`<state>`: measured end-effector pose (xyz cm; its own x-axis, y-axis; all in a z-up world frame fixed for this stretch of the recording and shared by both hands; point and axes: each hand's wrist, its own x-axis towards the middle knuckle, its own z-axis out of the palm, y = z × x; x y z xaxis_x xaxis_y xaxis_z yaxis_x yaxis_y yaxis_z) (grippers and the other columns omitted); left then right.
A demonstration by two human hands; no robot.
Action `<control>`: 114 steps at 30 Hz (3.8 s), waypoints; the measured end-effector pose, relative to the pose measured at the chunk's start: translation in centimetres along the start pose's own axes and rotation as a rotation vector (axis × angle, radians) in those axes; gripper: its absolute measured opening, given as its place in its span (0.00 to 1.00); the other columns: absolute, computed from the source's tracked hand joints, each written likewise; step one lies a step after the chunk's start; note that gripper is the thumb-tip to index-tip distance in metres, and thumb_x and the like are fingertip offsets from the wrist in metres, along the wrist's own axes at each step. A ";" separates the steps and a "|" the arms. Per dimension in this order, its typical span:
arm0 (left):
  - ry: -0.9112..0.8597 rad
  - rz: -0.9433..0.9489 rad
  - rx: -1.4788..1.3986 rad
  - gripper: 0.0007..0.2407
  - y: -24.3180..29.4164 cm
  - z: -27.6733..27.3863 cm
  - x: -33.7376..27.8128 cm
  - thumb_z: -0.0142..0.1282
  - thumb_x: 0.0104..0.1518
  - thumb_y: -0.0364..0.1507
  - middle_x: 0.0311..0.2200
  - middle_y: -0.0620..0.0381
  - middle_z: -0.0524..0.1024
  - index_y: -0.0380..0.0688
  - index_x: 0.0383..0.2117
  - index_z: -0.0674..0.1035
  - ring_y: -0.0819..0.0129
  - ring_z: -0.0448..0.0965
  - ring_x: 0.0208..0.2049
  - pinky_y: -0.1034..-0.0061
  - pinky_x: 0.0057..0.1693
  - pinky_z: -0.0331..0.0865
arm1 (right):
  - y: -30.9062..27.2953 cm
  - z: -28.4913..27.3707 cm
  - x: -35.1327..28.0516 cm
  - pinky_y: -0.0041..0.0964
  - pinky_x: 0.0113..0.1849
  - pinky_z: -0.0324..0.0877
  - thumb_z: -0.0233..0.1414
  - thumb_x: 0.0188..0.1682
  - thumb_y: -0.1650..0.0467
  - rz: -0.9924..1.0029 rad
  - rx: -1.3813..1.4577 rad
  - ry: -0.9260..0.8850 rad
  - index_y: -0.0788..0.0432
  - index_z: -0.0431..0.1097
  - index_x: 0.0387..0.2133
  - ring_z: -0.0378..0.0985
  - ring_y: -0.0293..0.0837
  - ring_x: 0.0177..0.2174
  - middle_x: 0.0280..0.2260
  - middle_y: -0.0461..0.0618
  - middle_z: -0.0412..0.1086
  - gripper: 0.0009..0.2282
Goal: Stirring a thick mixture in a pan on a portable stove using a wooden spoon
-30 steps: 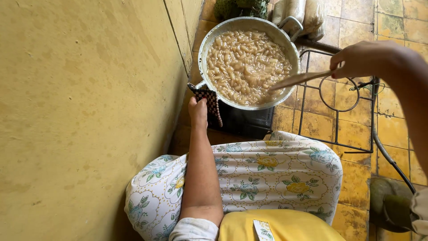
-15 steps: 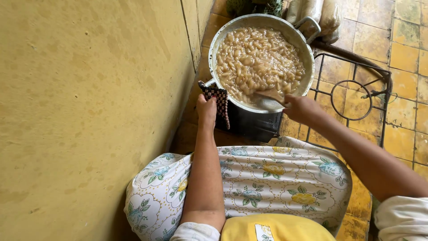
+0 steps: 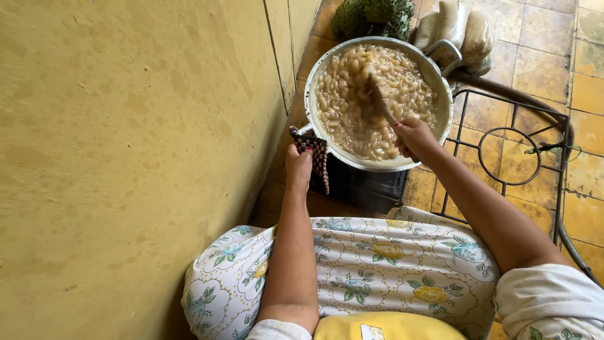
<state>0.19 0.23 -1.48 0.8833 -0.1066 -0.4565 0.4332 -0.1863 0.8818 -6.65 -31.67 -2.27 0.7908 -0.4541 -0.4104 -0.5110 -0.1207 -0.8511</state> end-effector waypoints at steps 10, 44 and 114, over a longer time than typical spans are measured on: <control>-0.006 -0.022 -0.076 0.30 1.2 0.3 -0.7 0.49 0.60 0.28 0.69 0.29 0.53 0.28 0.69 0.55 0.39 0.47 0.72 0.49 0.73 0.46 | -2.9 -6.7 -4.2 0.38 0.16 0.68 0.46 0.59 0.65 -0.028 0.039 0.147 0.61 0.61 0.53 0.72 0.47 0.17 0.22 0.65 0.67 0.14; 0.057 0.061 0.116 0.07 0.3 -0.2 1.0 0.49 0.54 0.22 0.32 0.48 0.78 0.36 0.38 0.75 0.59 0.76 0.30 0.67 0.43 0.72 | -6.4 -4.1 -3.7 0.28 0.19 0.66 0.41 0.60 0.68 -0.509 -1.691 0.296 0.56 0.69 0.44 0.67 0.35 0.18 0.28 0.47 0.71 0.09; -0.030 -0.015 0.000 0.27 -0.4 0.2 0.7 0.48 0.59 0.29 0.66 0.29 0.58 0.29 0.65 0.60 0.38 0.53 0.70 0.52 0.71 0.52 | -0.8 -0.7 0.8 0.28 0.15 0.57 0.52 0.53 0.60 0.280 0.098 -0.102 0.60 0.68 0.39 0.61 0.36 0.15 0.20 0.49 0.61 0.14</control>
<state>0.64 0.06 -2.16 0.8707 -0.1331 -0.4734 0.4467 -0.1885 0.8746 -5.90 -32.55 -1.69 0.6563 -0.3666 -0.6595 -0.6826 0.0840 -0.7260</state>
